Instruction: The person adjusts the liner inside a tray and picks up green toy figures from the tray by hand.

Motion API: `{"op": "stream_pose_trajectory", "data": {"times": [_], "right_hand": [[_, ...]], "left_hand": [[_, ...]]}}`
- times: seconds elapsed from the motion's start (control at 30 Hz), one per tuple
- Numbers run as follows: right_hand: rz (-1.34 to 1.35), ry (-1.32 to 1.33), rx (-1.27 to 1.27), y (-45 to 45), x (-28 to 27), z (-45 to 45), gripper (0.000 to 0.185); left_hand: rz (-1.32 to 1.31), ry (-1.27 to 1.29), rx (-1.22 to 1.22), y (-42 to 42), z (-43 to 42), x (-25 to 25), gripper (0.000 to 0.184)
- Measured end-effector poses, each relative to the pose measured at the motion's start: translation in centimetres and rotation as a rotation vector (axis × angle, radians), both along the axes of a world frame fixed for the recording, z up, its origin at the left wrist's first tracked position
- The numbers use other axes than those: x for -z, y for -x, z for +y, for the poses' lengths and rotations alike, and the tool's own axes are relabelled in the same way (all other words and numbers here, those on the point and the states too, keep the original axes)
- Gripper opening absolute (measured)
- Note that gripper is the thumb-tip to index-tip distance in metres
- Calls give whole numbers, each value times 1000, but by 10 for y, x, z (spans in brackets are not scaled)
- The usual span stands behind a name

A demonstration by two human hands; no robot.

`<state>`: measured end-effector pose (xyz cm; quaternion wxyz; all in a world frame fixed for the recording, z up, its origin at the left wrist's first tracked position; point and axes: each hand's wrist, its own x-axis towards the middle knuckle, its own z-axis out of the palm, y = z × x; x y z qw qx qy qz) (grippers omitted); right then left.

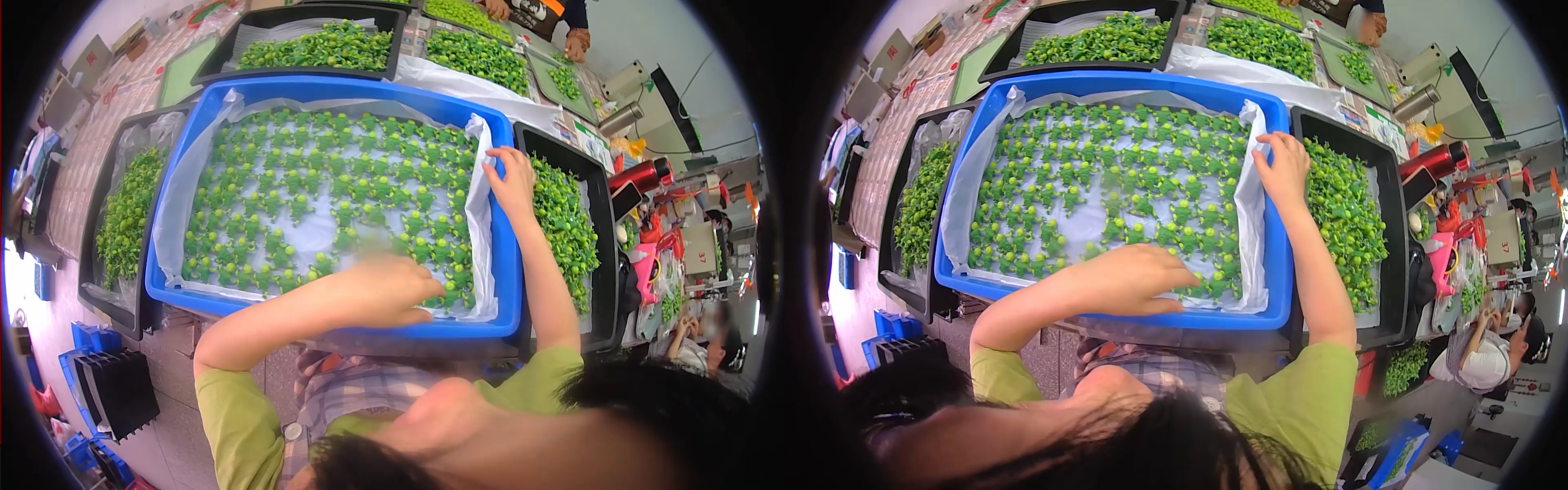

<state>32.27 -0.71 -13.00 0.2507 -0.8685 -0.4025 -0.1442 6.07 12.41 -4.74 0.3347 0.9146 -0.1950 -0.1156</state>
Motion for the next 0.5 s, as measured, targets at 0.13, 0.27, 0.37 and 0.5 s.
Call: {"op": "stream_pose_trajectory", "data": {"times": [0.13, 0.27, 0.37, 0.5], "right_hand": [[-55, 6, 18, 5, 0, 3, 25], [-3, -56, -6, 1, -1, 3, 23], [-7, -85, 3, 3, -1, 2, 23], [25, -50, 12, 1, 4, 3, 22]], "left_hand": [[-23, 54, 96, -11, -47, 11, 35], [15, 218, 82, -23, -99, 8, 44], [-137, 514, -9, -26, -136, 30, 48], [118, 494, 235, -33, -144, 20, 43]]}}
